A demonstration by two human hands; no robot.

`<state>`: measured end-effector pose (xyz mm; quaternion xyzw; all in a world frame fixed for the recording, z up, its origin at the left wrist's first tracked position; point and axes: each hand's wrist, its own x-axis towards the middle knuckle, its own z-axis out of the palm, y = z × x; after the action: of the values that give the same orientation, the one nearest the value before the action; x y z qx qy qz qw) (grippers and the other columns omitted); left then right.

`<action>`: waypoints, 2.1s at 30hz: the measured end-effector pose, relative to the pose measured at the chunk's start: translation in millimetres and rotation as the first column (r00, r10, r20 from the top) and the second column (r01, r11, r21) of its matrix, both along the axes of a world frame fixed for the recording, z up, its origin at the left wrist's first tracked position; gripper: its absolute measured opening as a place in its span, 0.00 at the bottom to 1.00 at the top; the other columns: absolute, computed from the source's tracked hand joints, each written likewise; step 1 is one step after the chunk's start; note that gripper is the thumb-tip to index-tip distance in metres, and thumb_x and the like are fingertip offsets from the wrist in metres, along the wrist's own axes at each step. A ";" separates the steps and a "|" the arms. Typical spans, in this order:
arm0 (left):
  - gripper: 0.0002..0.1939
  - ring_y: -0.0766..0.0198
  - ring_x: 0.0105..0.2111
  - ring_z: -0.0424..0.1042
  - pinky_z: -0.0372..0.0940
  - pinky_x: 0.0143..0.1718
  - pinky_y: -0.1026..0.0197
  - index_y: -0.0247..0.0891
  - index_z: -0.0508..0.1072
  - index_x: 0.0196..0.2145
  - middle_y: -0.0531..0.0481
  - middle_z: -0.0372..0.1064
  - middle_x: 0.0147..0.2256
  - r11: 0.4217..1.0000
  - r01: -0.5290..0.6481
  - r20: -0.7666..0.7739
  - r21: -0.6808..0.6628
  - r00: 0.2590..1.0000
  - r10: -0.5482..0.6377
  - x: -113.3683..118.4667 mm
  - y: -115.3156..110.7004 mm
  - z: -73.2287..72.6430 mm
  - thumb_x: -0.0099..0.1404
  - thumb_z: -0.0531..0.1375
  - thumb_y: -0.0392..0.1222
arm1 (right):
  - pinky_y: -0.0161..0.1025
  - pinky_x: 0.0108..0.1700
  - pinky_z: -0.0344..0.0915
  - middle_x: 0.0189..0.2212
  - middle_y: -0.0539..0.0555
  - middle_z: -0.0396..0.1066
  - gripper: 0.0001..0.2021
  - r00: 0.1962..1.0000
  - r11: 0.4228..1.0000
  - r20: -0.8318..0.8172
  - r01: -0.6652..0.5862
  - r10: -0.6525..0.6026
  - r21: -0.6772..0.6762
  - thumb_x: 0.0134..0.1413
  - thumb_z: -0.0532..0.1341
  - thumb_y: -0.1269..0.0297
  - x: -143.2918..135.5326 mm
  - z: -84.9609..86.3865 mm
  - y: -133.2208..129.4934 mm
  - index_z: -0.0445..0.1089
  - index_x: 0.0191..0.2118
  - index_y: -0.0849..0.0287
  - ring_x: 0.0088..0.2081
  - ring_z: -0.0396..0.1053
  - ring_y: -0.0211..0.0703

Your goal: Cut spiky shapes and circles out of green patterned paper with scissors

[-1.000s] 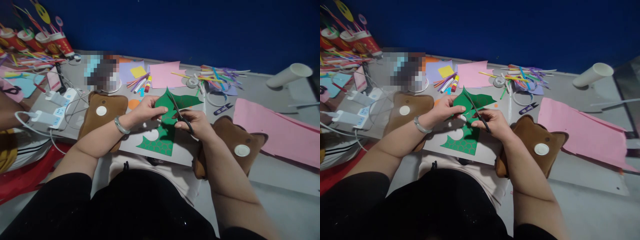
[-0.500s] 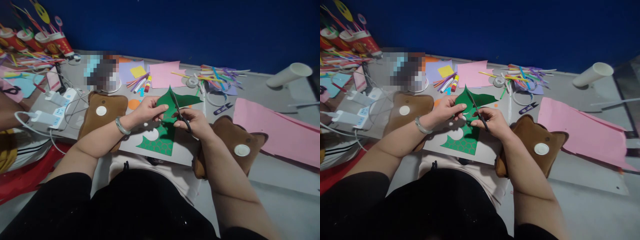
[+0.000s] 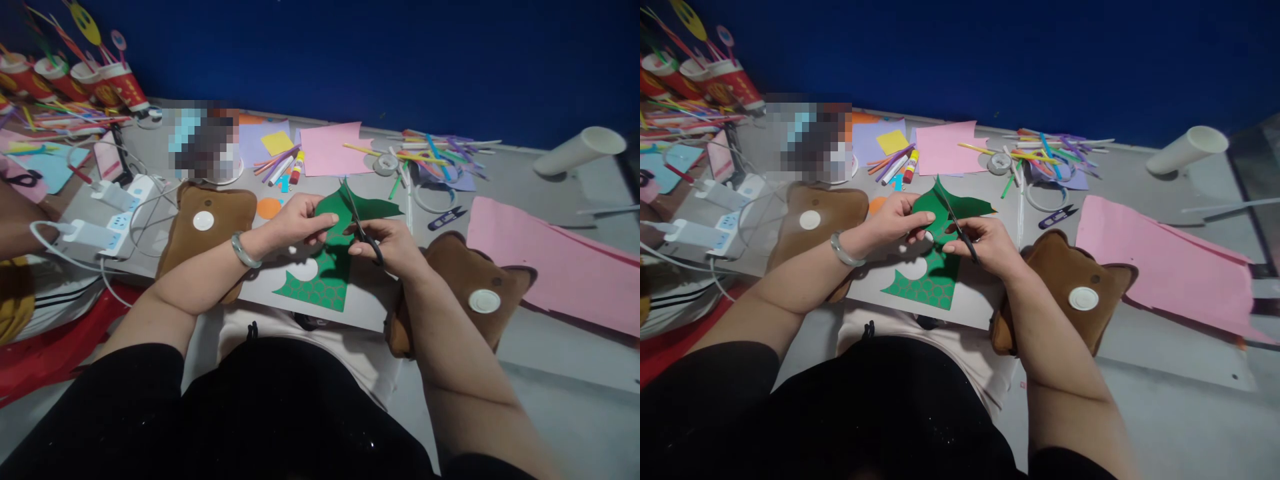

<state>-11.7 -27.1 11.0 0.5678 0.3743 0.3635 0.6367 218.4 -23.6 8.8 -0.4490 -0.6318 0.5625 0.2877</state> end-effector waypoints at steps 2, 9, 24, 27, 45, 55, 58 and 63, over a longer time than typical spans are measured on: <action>0.22 0.75 0.16 0.64 0.58 0.17 0.71 0.37 0.68 0.29 0.57 0.69 0.19 1.000 -0.011 0.006 0.001 1.000 0.011 0.0 -0.2 -0.6 0.66 0.71 0.54 | 0.36 0.28 0.65 0.21 0.48 0.70 0.34 1.000 1.000 0.003 0.011 -0.011 -0.004 0.22 0.83 0.36 -0.6 1.3 -0.5 0.80 0.31 0.59 0.25 0.63 0.37; 0.23 0.75 0.16 0.64 0.58 0.17 0.71 0.37 0.68 0.28 0.57 0.68 0.19 1.000 0.002 0.021 0.007 1.000 -0.002 -1.3 1.6 -1.9 0.64 0.72 0.55 | 0.37 0.31 0.69 0.23 0.50 0.71 0.34 0.999 0.999 0.033 0.024 -0.026 0.048 0.23 0.82 0.33 -1.8 4.1 -1.0 0.81 0.29 0.59 0.26 0.66 0.39; 0.25 0.75 0.16 0.62 0.57 0.17 0.70 0.39 0.66 0.26 0.57 0.67 0.18 0.999 -0.015 0.012 0.046 1.000 0.015 -2.3 1.9 -0.5 0.62 0.72 0.58 | 0.39 0.29 0.65 0.20 0.49 0.66 0.32 0.997 0.996 0.071 0.004 -0.010 0.087 0.30 0.80 0.33 1.2 4.8 -1.5 0.83 0.31 0.59 0.26 0.64 0.40; 0.23 0.74 0.16 0.62 0.56 0.17 0.70 0.39 0.65 0.26 0.57 0.67 0.18 0.999 -0.023 0.002 0.042 1.000 0.023 -2.4 1.5 0.8 0.63 0.71 0.54 | 0.37 0.26 0.60 0.18 0.47 0.62 0.33 0.997 0.998 0.071 0.003 -0.008 0.065 0.30 0.80 0.33 1.2 7.7 -3.0 0.83 0.32 0.60 0.23 0.59 0.37; 0.19 0.74 0.15 0.61 0.54 0.16 0.69 0.38 0.66 0.24 0.56 0.66 0.17 0.994 -0.041 0.018 0.102 0.999 0.039 -4.1 2.3 0.2 0.65 0.68 0.47 | 0.37 0.23 0.56 0.15 0.46 0.62 0.33 0.997 0.997 0.073 0.008 -0.014 0.078 0.31 0.80 0.33 1.5 9.3 -5.5 0.82 0.33 0.60 0.19 0.56 0.35; 0.19 0.75 0.16 0.61 0.54 0.18 0.70 0.38 0.66 0.24 0.56 0.65 0.17 0.993 -0.076 -0.012 0.092 0.997 0.078 -3.8 2.2 2.1 0.65 0.69 0.47 | 0.37 0.22 0.57 0.15 0.46 0.63 0.36 0.999 0.997 0.043 -0.017 0.014 0.073 0.33 0.77 0.28 2.3 6.9 -4.4 0.81 0.34 0.60 0.19 0.58 0.35; 0.18 0.75 0.16 0.62 0.53 0.18 0.70 0.38 0.65 0.24 0.57 0.65 0.17 0.993 -0.085 -0.007 0.076 0.996 0.086 -4.2 2.8 2.3 0.65 0.68 0.44 | 0.37 0.22 0.56 0.15 0.46 0.62 0.37 0.999 0.996 0.045 -0.024 0.020 0.082 0.34 0.77 0.28 2.6 7.0 -4.4 0.81 0.35 0.61 0.19 0.57 0.36; 0.17 0.75 0.16 0.63 0.55 0.17 0.71 0.38 0.65 0.26 0.57 0.66 0.17 0.995 -0.098 -0.020 0.026 0.995 0.099 -4.4 3.1 5.1 0.66 0.68 0.44 | 0.37 0.21 0.56 0.15 0.46 0.62 0.37 1.000 0.998 0.016 -0.017 0.016 0.053 0.32 0.78 0.28 1.8 6.3 -4.4 0.80 0.34 0.60 0.18 0.57 0.35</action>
<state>-16.1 -24.0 16.1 0.5604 0.4039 0.3933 0.6068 220.2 -28.0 15.1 -0.4403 -0.6524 0.5444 0.2901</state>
